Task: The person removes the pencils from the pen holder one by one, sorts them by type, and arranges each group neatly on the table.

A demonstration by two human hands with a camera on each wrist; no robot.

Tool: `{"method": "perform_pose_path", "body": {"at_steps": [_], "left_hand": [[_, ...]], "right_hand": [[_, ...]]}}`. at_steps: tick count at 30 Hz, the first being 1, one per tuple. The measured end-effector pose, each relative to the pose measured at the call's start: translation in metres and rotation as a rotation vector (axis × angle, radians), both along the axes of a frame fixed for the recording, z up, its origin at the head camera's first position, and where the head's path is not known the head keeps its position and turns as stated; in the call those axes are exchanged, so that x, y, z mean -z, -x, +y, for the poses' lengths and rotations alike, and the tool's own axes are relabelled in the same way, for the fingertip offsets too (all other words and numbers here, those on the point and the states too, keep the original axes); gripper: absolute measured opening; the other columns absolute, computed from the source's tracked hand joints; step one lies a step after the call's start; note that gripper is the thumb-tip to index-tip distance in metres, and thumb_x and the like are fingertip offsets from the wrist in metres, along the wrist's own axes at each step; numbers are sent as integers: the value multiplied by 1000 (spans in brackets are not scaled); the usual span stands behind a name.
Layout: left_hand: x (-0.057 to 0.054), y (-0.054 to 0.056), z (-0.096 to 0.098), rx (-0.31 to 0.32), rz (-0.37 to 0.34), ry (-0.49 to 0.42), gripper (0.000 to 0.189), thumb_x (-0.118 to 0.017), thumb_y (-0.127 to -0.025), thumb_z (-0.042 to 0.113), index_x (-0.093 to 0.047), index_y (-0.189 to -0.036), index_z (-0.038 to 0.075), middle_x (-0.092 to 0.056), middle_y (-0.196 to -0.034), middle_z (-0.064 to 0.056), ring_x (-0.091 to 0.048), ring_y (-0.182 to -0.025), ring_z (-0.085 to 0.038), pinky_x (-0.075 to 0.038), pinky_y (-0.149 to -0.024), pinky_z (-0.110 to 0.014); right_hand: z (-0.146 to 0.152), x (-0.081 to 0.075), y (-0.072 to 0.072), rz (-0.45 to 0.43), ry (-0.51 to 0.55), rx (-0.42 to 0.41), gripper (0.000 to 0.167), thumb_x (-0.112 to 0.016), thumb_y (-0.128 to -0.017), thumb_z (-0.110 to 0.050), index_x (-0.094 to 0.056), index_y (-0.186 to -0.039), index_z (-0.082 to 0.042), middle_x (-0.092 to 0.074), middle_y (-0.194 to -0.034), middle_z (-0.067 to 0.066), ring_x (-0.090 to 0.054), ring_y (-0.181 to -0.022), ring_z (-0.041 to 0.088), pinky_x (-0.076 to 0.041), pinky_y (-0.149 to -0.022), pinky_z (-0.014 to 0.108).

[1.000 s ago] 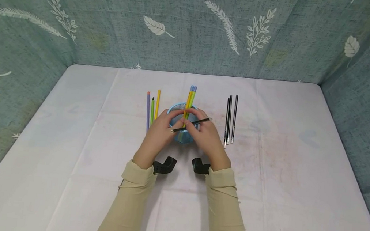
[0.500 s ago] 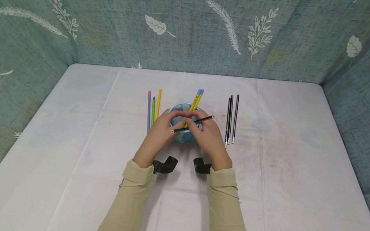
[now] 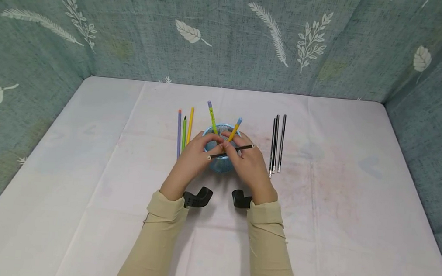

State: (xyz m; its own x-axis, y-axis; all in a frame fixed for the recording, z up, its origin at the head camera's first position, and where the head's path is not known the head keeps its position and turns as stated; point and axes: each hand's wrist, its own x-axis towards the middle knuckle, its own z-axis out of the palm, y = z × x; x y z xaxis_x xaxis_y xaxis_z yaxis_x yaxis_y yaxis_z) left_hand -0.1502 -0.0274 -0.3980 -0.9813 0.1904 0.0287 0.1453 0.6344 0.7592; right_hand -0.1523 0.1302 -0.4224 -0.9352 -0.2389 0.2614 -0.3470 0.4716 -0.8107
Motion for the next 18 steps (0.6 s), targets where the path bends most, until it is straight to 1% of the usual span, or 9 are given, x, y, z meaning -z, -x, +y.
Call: {"method": "perform_pose_path", "body": {"at_steps": [2, 4, 7, 10, 14, 18], "left_hand": [[0, 0, -1, 12, 3, -7, 29, -50, -86, 43, -63, -103, 23, -50, -109, -1, -51, -93, -22, -41, -78, -35], [0, 1, -3, 25, 4, -14, 28, -51, -85, 43, -64, -102, 24, -49, -112, 1, -51, -99, -22, -40, -81, -36], [0, 2, -4, 40, 9, -18, 27, -52, -84, 44, -65, -98, 25, -49, -112, 3, -50, -100, -22, -40, -81, -35], [1, 3, -5, 46, 19, -22, 26, -52, -83, 43, -66, -95, 25, -49, -114, 3, -50, -100, -20, -40, -81, -34], [4, 3, -5, 52, 46, -19, 25, -52, -85, 43, -65, -95, 24, -49, -115, 2, -50, -102, -20, -41, -81, -36], [5, 4, -7, 43, 90, -3, 26, -51, -87, 42, -65, -94, 21, -47, -124, 0, -46, -111, -20, -39, -88, -37]], "right_hand": [[0, 0, 0, -8, 10, -8, 37, -41, -93, -39, -51, -126, -25, -43, -132, -5, -35, -122, 12, -35, -93, 40], [-1, 0, 0, -21, 14, -11, 37, -40, -93, -40, -50, -127, -29, -42, -132, -6, -36, -121, 11, -36, -92, 40], [-1, -1, 0, -39, 10, -12, 37, -39, -93, -43, -49, -127, -32, -43, -132, -4, -37, -120, 12, -37, -90, 41], [-1, -1, 0, -51, 4, -8, 38, -39, -93, -44, -48, -128, -33, -42, -132, -3, -37, -121, 13, -36, -91, 40], [0, -1, -1, -53, 0, -20, 40, -39, -93, -43, -47, -129, -30, -40, -134, -4, -35, -122, 15, -34, -94, 41], [4, -2, -2, -45, 2, -60, 41, -40, -93, -40, -46, -130, -25, -39, -135, -5, -34, -124, 14, -35, -94, 40]]}}
